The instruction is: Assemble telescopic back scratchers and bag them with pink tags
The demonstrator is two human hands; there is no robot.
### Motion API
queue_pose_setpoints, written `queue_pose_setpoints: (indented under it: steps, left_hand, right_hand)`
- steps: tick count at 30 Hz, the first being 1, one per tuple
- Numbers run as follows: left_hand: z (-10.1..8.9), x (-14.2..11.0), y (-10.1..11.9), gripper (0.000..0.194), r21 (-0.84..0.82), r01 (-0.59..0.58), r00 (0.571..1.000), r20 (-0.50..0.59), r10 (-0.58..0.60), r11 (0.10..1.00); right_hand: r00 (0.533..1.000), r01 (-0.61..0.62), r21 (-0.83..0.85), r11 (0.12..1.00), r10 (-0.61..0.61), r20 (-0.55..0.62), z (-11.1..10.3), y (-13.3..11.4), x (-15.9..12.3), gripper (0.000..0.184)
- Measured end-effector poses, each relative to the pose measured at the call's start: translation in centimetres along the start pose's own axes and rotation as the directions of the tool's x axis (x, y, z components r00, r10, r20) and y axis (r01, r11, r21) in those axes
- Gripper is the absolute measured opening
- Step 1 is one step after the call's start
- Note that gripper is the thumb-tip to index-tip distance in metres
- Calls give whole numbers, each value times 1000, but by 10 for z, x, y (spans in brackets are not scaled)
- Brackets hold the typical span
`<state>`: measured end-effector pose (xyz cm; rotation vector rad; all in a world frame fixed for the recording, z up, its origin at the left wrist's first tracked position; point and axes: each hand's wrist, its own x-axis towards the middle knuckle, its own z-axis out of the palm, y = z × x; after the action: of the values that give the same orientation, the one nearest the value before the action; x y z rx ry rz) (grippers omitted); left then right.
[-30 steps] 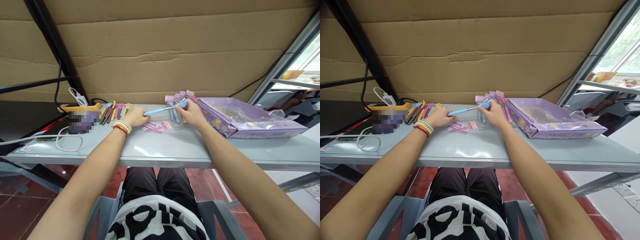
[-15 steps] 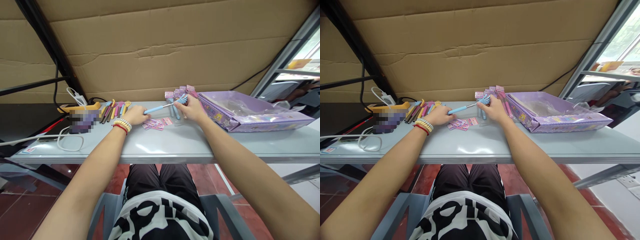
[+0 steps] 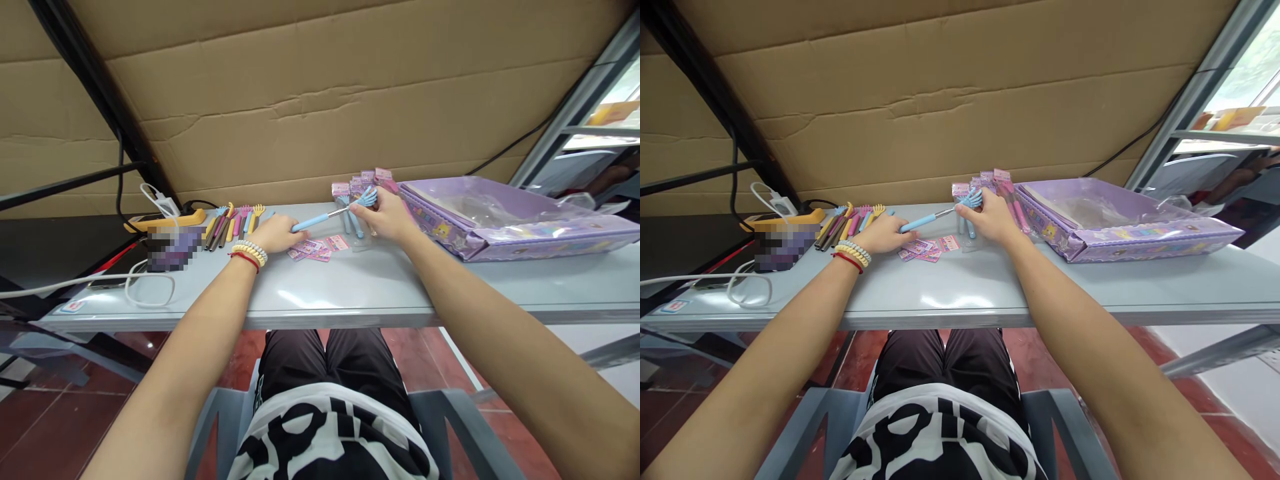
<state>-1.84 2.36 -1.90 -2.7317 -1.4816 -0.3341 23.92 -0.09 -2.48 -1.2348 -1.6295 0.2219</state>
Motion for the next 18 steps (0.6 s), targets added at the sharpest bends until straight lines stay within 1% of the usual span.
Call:
queue_pose_setpoints:
  steps: [4,8,12,18]
  left_hand:
    - [-1,-1,1,50,-41,-8,1000,1,8,999]
    - [-2,-1,2,43,-9,11,1000,20,-11,1000]
    - [-3,0,3,40,1,18,999,31,-19,1000]
    - [-4,-2,5,41,-37,22,999,39,-21,999]
  right_hand:
    - [1000,8,12,1000,-7,-1,0,1,-1,38]
    - [1000,0,-5,1000,0,24,-1,2,0,38]
    - [999,-17,-15,1000,17,27,-1,5,1,37]
    - [997,-40,39,998,38,60,0,6,0,35]
